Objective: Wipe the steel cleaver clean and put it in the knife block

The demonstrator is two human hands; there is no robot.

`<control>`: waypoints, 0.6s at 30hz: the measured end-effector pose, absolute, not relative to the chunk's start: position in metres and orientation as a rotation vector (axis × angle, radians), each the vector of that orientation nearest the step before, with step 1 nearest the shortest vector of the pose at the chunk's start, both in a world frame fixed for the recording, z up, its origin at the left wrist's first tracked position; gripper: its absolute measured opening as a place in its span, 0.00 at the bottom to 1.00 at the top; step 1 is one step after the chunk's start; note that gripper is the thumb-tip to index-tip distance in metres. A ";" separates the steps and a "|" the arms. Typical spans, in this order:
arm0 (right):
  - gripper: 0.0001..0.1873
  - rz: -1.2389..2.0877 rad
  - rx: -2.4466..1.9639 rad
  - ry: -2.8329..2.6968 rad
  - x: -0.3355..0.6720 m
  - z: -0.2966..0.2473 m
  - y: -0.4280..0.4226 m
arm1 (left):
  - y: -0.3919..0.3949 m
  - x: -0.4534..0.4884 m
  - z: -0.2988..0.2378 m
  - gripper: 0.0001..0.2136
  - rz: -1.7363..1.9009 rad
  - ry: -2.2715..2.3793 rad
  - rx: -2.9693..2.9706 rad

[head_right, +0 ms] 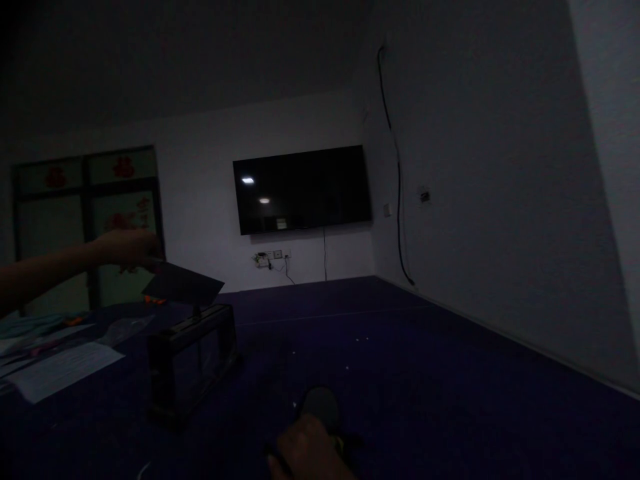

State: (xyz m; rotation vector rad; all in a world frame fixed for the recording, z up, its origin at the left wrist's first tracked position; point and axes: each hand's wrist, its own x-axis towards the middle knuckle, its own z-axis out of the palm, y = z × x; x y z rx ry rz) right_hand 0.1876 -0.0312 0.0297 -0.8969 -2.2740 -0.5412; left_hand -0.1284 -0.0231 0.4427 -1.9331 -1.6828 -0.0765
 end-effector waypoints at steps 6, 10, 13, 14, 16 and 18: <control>0.11 -0.578 -0.903 -2.293 0.187 0.029 -0.030 | -0.025 -0.114 0.439 0.08 0.100 -1.833 -1.964; 0.16 -0.620 -0.903 -2.323 0.186 0.025 -0.025 | -0.021 -0.112 0.437 0.08 0.109 -1.851 -1.942; 0.17 -0.643 -0.904 -2.326 0.186 0.022 -0.021 | -0.017 -0.114 0.437 0.07 0.128 -1.852 -1.938; 0.17 -0.651 -0.905 -2.324 0.186 0.021 -0.021 | -0.017 -0.114 0.437 0.07 0.133 -1.846 -1.940; 0.16 -0.664 -0.910 -2.319 0.186 0.021 -0.020 | -0.016 -0.113 0.437 0.07 0.146 -1.833 -1.946; 0.16 -0.669 -0.915 -2.314 0.186 0.022 -0.021 | -0.018 -0.111 0.438 0.07 0.160 -1.829 -1.946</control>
